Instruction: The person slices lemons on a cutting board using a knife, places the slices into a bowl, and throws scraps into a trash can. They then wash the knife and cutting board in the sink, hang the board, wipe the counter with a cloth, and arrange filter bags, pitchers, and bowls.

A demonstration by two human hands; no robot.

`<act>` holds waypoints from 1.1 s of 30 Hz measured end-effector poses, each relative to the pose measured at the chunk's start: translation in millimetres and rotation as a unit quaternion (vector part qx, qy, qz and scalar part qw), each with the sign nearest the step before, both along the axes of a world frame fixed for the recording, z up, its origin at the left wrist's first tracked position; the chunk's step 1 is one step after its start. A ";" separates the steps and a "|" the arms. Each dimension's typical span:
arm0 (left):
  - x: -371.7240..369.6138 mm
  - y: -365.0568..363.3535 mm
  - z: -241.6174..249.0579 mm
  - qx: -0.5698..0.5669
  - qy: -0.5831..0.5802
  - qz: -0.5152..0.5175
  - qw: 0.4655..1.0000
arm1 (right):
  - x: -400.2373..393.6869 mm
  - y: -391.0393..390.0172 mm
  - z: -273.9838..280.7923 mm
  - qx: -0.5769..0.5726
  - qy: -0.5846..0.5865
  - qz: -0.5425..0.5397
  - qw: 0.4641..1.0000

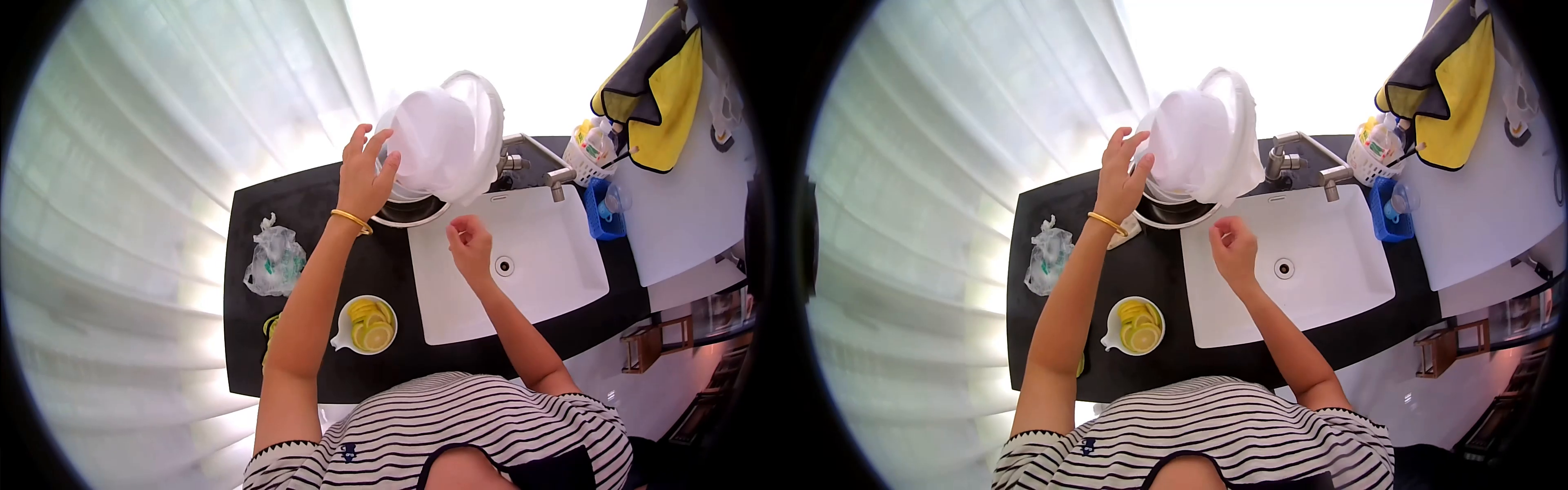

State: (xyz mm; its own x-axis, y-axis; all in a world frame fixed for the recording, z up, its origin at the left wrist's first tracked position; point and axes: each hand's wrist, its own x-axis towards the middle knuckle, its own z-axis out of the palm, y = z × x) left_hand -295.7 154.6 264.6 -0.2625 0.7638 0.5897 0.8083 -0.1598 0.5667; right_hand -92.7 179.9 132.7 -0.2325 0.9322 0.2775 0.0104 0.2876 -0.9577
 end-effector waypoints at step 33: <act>-43.6 56.7 -73.3 -0.174 -0.137 0.020 0.975 | -37.5 73.3 -22.4 -0.127 -0.223 0.121 0.959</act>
State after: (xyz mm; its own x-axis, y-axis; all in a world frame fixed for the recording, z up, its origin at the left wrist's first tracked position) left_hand -339.3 211.3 191.2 -0.4069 0.8912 0.2006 0.6210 0.1087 0.7763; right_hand -130.2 253.1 110.3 -0.4936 0.8601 -0.1287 0.3979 0.0918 -0.9128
